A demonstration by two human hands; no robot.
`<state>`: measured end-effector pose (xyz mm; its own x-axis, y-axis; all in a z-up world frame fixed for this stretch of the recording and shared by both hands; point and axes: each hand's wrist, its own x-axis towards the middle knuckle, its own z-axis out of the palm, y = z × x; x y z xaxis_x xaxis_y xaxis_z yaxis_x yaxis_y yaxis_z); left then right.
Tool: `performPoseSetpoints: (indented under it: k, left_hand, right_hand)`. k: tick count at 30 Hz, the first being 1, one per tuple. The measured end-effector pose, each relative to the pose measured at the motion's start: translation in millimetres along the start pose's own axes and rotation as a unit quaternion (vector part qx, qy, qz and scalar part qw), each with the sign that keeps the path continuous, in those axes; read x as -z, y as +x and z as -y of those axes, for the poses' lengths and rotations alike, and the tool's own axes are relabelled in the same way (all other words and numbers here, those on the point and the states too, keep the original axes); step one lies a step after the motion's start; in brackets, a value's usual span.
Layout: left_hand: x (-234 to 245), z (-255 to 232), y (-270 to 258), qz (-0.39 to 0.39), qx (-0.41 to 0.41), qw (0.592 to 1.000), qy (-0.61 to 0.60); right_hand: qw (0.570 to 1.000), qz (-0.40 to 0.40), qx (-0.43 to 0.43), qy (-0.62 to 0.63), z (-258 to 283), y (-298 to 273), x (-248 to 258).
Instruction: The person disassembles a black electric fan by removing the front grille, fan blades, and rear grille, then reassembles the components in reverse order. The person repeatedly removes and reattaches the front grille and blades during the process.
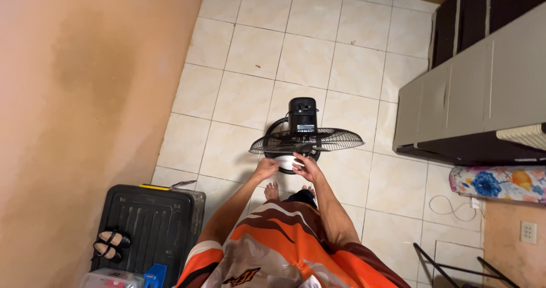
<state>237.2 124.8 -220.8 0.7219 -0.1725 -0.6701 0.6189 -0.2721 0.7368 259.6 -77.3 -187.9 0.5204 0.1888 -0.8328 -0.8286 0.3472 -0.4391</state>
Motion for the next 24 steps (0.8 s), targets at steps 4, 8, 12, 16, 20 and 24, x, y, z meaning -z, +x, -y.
performPoseSetpoints:
  k: [4, 8, 12, 16, 20, 24]
  left_hand:
    - [-24.7, -14.3, 8.9, 0.034, -0.079, 0.996, -0.019]
    - [-47.6, -33.8, 15.1, 0.026, 0.011, 0.998, -0.062]
    - [-63.4, -42.2, 10.6, 0.003, 0.021, 0.991, -0.134]
    - [-83.3, -49.5, 13.3, -0.023, 0.039, 0.973, -0.227]
    - [-104.3, -54.6, 17.8, -0.109, 0.075, 0.948, -0.289]
    - [-119.9, -48.4, 8.1, -0.201, 0.002, 0.908, -0.367]
  right_hand:
    - [0.994, -0.072, 0.085, -0.018, -10.9, -6.4, 6.1]
    - [0.988, -0.023, 0.124, -0.091, -13.9, -11.1, 19.4]
    - [0.996, 0.053, 0.064, -0.042, -17.9, -12.5, 20.9]
    - [0.997, -0.009, 0.064, -0.048, -6.8, -10.4, 31.8]
    - [0.995, 0.066, 0.077, -0.012, 17.1, -4.7, 52.1]
    - [0.993, 0.116, 0.025, -0.027, 39.0, 3.2, 63.5]
